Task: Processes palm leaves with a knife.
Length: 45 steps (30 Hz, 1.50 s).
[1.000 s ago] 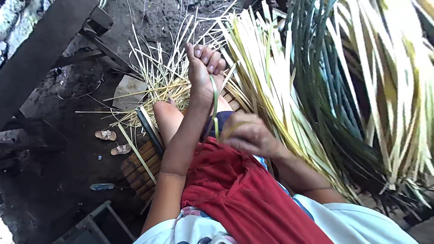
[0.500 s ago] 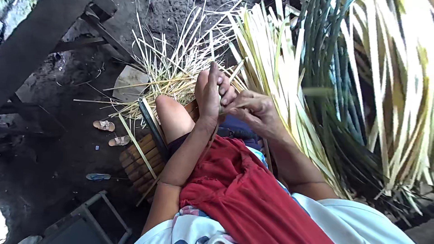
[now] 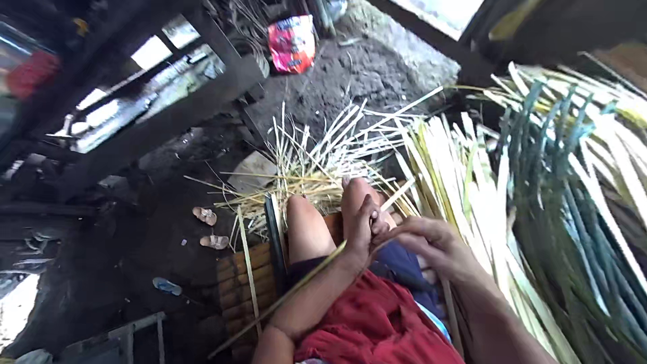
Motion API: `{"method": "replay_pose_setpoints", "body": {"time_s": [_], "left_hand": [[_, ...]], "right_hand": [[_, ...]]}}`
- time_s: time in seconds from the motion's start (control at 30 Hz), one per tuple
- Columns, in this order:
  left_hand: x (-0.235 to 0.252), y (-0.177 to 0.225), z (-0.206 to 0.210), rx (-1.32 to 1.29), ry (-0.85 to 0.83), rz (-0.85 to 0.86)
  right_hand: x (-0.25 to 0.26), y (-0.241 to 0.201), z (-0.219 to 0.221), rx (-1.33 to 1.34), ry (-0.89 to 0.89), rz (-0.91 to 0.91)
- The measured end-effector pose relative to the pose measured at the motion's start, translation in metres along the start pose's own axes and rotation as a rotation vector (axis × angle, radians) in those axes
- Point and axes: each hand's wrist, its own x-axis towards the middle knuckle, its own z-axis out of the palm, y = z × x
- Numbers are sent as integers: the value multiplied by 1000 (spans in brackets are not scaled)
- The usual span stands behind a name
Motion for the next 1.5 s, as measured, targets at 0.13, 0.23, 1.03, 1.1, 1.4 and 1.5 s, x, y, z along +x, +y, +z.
{"method": "replay_pose_setpoints", "body": {"time_s": [0.13, 0.23, 1.03, 1.1, 1.4, 1.5], "left_hand": [[8, 22, -8, -146, 164, 139], [8, 48, -29, -208, 291, 203], [-47, 17, -36, 195, -132, 43], [-45, 16, -30, 182, -46, 103], [-57, 73, -32, 90, 128, 455], [-61, 57, -25, 32, -103, 318]], "right_hand": [[-6, -1, 17, 158, -320, -13], [-23, -5, 11, 447, -640, -18], [15, 18, 18, 157, -111, -45], [22, 8, 16, 54, -132, -85], [-6, -31, 9, 429, -597, -202], [4, -43, 4, 303, -318, -129]]}}
